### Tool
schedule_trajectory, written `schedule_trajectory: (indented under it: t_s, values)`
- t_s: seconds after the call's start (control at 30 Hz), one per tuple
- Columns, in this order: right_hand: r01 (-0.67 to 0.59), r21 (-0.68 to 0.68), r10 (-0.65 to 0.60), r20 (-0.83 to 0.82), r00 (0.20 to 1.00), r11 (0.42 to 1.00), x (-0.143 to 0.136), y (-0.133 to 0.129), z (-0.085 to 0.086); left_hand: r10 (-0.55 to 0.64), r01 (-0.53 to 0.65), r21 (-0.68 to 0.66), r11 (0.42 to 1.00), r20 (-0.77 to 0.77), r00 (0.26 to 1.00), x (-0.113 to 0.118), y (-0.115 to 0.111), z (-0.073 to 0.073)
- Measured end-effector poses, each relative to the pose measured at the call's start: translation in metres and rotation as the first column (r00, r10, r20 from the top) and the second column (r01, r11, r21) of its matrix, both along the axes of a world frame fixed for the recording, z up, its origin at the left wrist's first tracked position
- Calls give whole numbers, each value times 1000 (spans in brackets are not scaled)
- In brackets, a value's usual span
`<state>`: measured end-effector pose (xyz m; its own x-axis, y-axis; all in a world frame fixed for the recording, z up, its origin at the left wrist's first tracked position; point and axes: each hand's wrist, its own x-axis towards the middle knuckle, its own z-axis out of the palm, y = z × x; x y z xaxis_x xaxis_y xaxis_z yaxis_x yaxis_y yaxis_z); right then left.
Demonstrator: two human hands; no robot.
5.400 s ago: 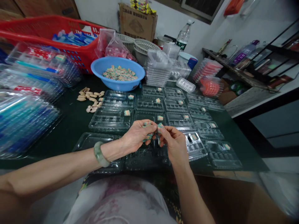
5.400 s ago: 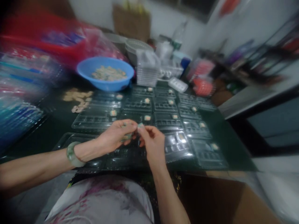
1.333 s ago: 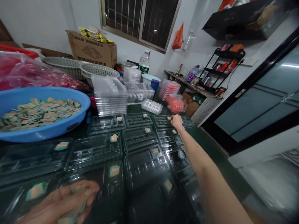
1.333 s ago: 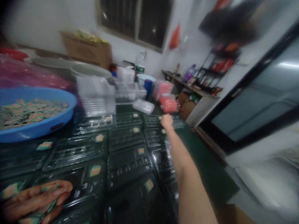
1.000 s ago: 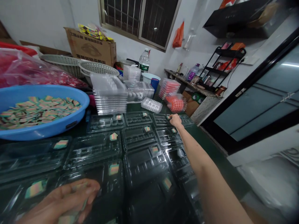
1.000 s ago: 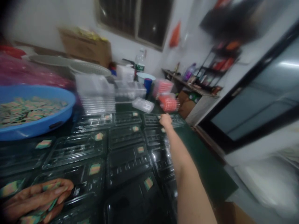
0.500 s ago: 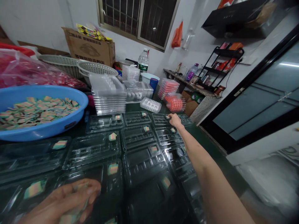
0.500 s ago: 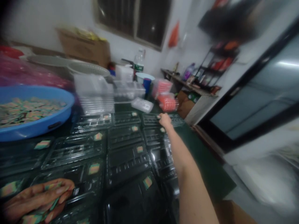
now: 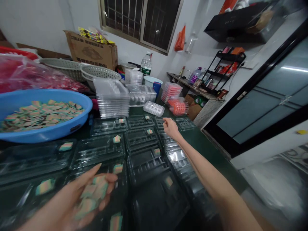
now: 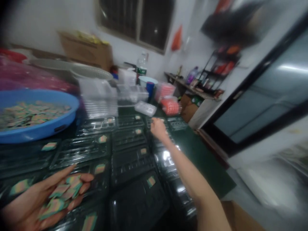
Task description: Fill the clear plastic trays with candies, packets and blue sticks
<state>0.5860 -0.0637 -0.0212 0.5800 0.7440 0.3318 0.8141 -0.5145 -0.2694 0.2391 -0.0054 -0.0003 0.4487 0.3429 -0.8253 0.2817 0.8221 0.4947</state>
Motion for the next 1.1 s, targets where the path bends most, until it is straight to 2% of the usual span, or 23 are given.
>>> schedule_trajectory:
  t_s: [0.07,0.13,0.17,0.23,0.33,0.43,0.5,0.63,0.73,0.87,1.1]
  values:
    - [-163,47,166,-59,984,985,-48,-8,4,-54,60,-46,997,130,990,0,-6,9]
    - [-318,101,329,-124,936,943,-97,-22,11,-118,143,-64,988,292,949,-1,-11,12]
    - [-400,137,418,-156,895,906,-120,-30,16,-138,171,-60,983,363,922,-1,-13,11]
    - [-543,269,599,-215,771,796,-159,-48,27,-162,207,-48,977,463,872,-3,-16,7]
    - [-659,300,724,-296,623,689,-197,-66,41,-186,224,-20,974,488,853,-9,-23,3]
    - [-728,227,755,-324,570,647,-218,-74,46,-216,221,44,974,464,859,-16,-31,4]
    - [-727,166,735,-311,603,666,-227,-76,45,-240,219,100,971,466,851,-22,-35,6]
    - [-646,69,642,-239,729,760,-243,-78,41,-278,219,177,959,470,838,-32,-40,9]
    - [-622,48,617,-205,760,782,-255,-79,39,-246,183,181,966,431,869,-39,-42,9]
    - [-602,158,618,-314,721,783,-268,-77,36,-219,154,189,970,402,889,-49,-42,8]
    - [-542,296,602,-564,566,787,-279,-69,38,-244,188,166,968,442,863,-67,-37,10]
